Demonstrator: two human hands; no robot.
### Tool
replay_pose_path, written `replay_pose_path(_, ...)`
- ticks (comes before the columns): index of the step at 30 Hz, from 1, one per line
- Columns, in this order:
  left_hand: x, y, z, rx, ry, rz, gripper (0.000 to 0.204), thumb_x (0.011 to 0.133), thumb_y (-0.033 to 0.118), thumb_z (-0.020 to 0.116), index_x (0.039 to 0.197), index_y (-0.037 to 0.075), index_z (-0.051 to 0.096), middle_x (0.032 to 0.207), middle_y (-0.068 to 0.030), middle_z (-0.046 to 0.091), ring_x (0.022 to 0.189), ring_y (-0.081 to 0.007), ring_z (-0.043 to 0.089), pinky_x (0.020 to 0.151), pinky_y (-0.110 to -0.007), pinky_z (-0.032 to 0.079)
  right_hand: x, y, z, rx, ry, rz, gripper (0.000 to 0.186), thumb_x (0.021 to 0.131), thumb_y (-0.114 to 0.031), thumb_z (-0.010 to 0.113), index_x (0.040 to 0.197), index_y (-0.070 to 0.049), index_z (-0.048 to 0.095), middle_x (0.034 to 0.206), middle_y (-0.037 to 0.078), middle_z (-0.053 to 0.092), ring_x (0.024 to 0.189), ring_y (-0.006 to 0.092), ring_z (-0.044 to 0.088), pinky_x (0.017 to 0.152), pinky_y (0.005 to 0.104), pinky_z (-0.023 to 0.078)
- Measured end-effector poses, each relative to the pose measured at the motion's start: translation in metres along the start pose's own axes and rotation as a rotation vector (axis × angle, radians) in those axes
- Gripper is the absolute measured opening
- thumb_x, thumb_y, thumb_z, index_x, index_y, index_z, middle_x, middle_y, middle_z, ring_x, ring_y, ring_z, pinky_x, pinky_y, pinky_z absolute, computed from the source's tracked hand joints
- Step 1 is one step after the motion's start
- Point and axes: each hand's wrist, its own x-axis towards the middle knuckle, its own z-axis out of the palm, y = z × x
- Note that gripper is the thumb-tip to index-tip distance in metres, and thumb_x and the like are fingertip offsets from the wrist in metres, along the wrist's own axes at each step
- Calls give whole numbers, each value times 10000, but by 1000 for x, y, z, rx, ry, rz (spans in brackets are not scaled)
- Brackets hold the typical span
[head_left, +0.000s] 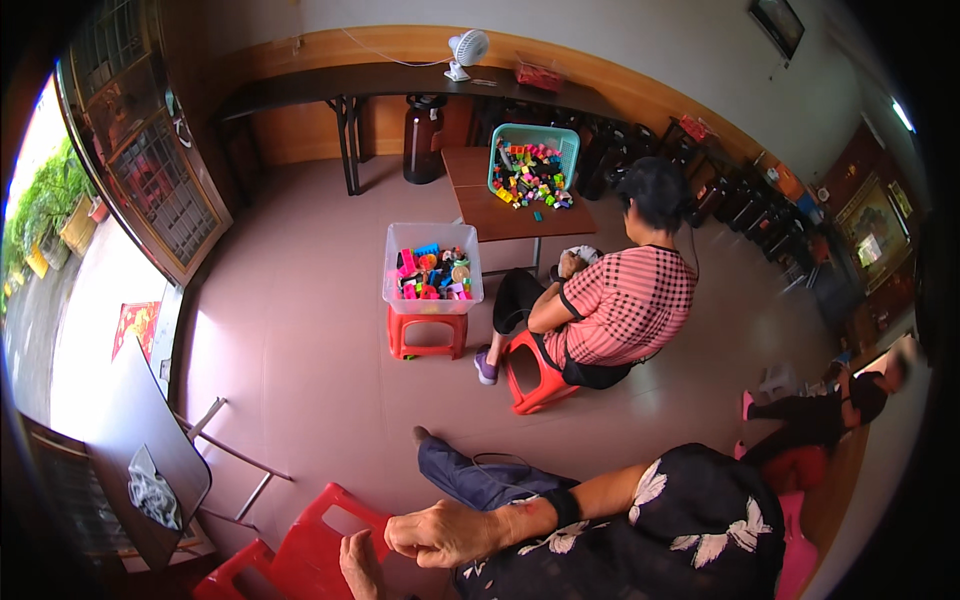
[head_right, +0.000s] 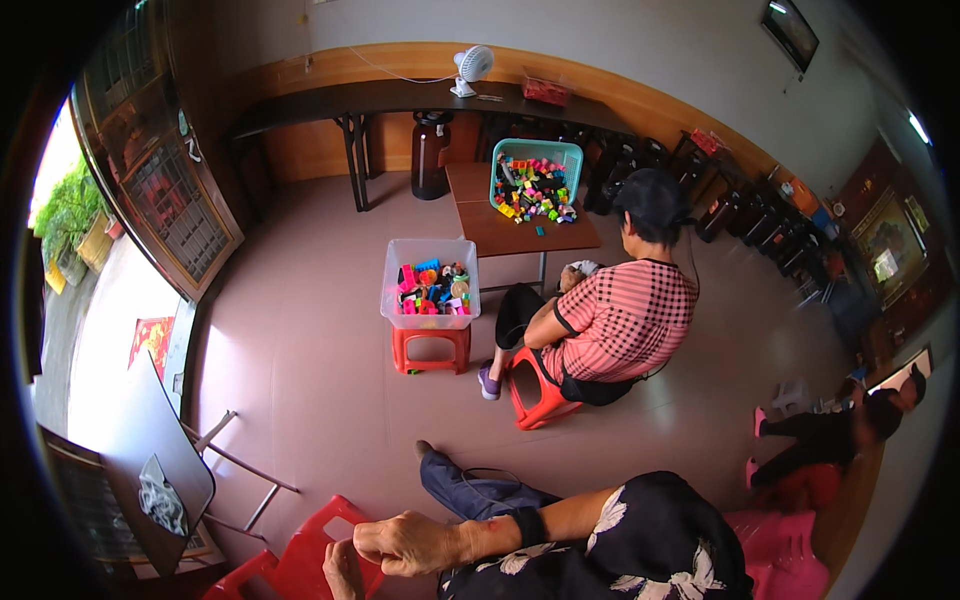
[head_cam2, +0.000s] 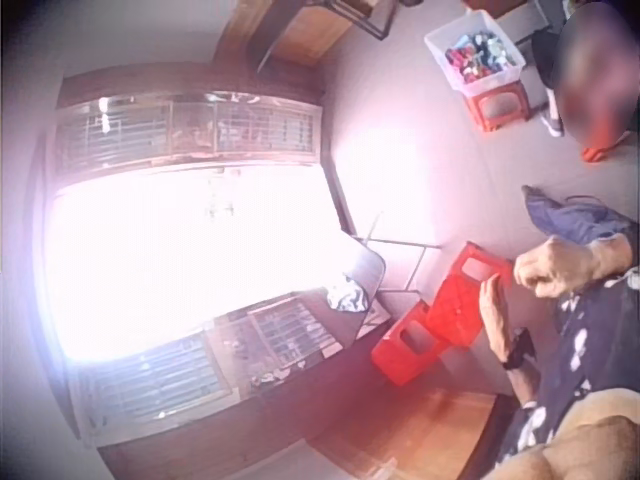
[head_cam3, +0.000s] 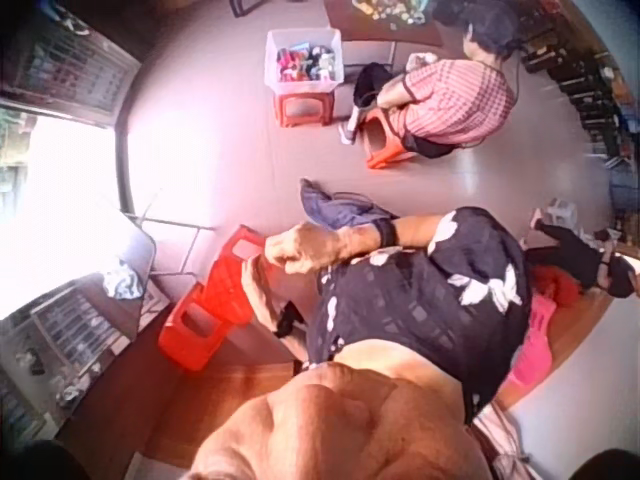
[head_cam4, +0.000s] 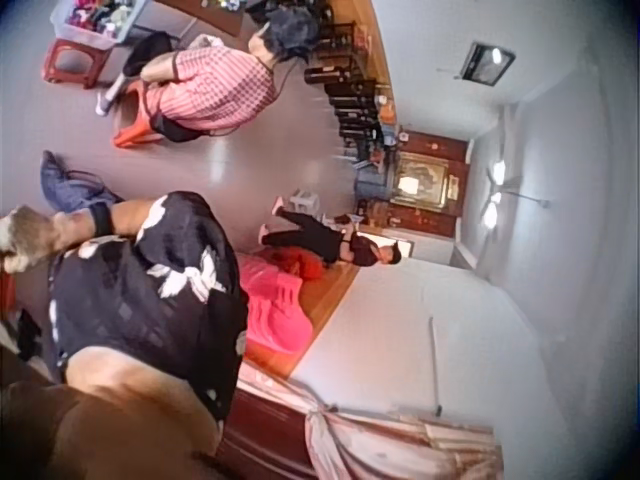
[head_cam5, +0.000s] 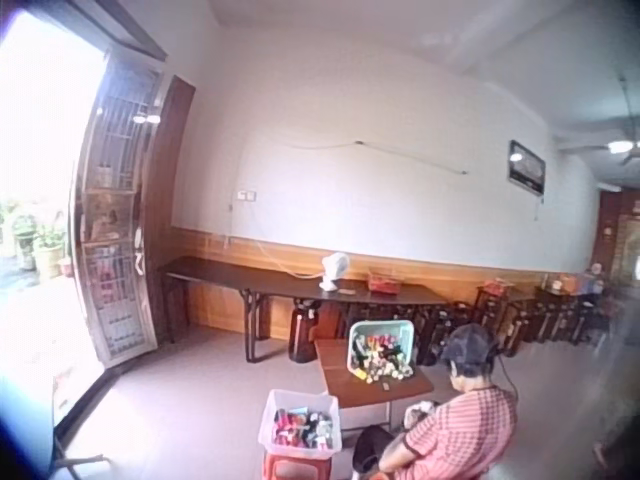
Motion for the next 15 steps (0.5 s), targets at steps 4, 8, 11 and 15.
replay_pose_path(4, 57, 48, 5, 178, 108, 213, 276, 971, 221, 460, 1052, -7, 593, 987, -64, 601, 937, -196, 562, 874, -323, 468, 51, -1, -20, 34, 84, -43, 128, 711, -21, 539, 797, -53, 450, 809, 61, 499, 716, 259, 565, 593, 361, 457)
replay_pose_path(8, 113, 122, 5, 468, 182, 313, 189, 938, 142, 500, 1014, 6, 608, 927, -101, 596, 846, -244, 575, 764, -340, 468, 110, -1, -49, 53, 126, -121, 140, 696, -13, 533, 793, -64, 445, 766, 76, 498, 659, 287, 544, 591, 375, 446)
replay_pose_path(11, 150, 167, 9, 726, 262, 384, 118, 905, 62, 539, 977, 20, 622, 868, -137, 590, 755, -292, 588, 655, -357, 468, 151, -1, -84, 52, 158, -117, 135, 706, -13, 543, 790, -51, 446, 909, 49, 568, 711, 246, 565, 602, 327, 456)
replay_pose_path(15, 204, 150, -66, 898, 287, 284, 104, 883, 44, 565, 966, 37, 628, 869, -144, 586, 753, -308, 573, 657, -381, 453, 207, 9, -127, 76, 207, -111, 140, 700, -14, 547, 757, -60, 427, 921, 76, 598, 682, 232, 567, 600, 326, 454)
